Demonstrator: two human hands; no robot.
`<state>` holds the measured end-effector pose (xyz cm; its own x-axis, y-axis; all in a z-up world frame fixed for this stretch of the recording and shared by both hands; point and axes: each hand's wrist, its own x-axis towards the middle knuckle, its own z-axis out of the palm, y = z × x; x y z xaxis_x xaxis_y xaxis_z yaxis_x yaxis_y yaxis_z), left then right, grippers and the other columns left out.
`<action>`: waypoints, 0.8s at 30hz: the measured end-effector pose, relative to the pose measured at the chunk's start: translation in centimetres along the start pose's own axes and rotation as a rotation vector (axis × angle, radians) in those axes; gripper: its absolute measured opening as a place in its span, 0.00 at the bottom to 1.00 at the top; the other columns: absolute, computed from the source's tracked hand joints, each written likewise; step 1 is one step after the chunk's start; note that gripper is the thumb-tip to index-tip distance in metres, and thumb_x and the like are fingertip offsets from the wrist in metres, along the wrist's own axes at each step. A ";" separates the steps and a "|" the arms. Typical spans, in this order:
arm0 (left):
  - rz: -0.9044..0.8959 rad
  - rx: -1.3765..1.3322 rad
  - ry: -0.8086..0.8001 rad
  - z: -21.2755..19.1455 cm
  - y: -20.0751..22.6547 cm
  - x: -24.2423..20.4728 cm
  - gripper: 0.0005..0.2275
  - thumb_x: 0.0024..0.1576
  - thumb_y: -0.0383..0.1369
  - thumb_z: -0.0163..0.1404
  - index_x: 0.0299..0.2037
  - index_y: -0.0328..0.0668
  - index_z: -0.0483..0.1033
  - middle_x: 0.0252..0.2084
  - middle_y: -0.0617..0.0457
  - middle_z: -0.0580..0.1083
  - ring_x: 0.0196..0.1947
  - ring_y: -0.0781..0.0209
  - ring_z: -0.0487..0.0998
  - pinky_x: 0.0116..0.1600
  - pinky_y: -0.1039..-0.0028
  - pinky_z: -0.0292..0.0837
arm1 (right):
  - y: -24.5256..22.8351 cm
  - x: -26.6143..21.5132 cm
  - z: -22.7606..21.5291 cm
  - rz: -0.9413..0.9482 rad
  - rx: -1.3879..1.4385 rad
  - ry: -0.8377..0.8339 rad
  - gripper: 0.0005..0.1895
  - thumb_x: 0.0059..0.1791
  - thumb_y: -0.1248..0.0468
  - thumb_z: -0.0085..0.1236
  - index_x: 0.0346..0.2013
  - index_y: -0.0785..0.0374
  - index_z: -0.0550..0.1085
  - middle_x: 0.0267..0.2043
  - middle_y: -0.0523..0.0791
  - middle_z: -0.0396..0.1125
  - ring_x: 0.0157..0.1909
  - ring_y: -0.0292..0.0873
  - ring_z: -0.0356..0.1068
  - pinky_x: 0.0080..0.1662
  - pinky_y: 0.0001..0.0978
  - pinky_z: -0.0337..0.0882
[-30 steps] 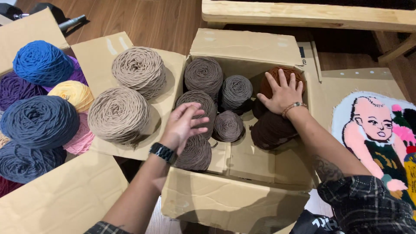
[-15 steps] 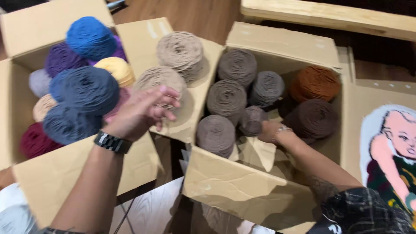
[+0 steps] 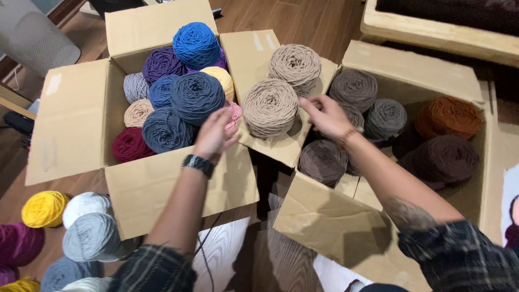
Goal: The person sorts rolls of yarn by color, moving them between cardboard boxes and onto the floor, and eventually places selected yarn rolls into a blue bag.
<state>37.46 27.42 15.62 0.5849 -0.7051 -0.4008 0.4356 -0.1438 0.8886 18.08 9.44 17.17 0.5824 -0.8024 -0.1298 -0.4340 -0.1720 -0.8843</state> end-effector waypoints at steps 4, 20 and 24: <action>-0.016 -0.050 -0.100 2.9 -0.2 -1.8 0.33 0.53 0.46 0.48 0.65 0.47 0.43 0.65 0.34 0.44 0.62 0.33 0.53 0.63 0.50 0.48 | -5.6 -2.3 3.8 0.183 -0.165 -0.024 0.39 0.39 0.31 0.44 0.54 0.54 0.66 0.52 0.48 0.64 0.57 0.48 0.61 0.56 0.41 0.62; 0.016 -0.020 -0.371 6.0 1.3 -4.4 0.24 0.54 0.46 0.42 0.57 0.43 0.60 0.55 0.42 0.63 0.54 0.41 0.68 0.53 0.57 0.66 | -2.6 -4.5 -5.1 0.287 0.747 -0.047 0.37 0.38 0.54 0.60 0.55 0.65 0.56 0.59 0.59 0.53 0.61 0.54 0.54 0.54 0.54 0.58; 0.002 0.051 -0.359 6.6 0.8 -4.0 0.21 0.53 0.44 0.44 0.55 0.44 0.65 0.53 0.43 0.68 0.52 0.45 0.71 0.53 0.57 0.67 | 1.1 -7.3 -10.8 0.485 0.637 -0.019 0.39 0.39 0.53 0.52 0.60 0.66 0.55 0.63 0.51 0.53 0.63 0.46 0.53 0.58 0.46 0.55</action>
<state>30.90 25.53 19.42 0.3043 -0.9030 -0.3032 0.3942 -0.1703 0.9031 5.91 8.96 21.96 0.4434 -0.6930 -0.5684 -0.1696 0.5579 -0.8124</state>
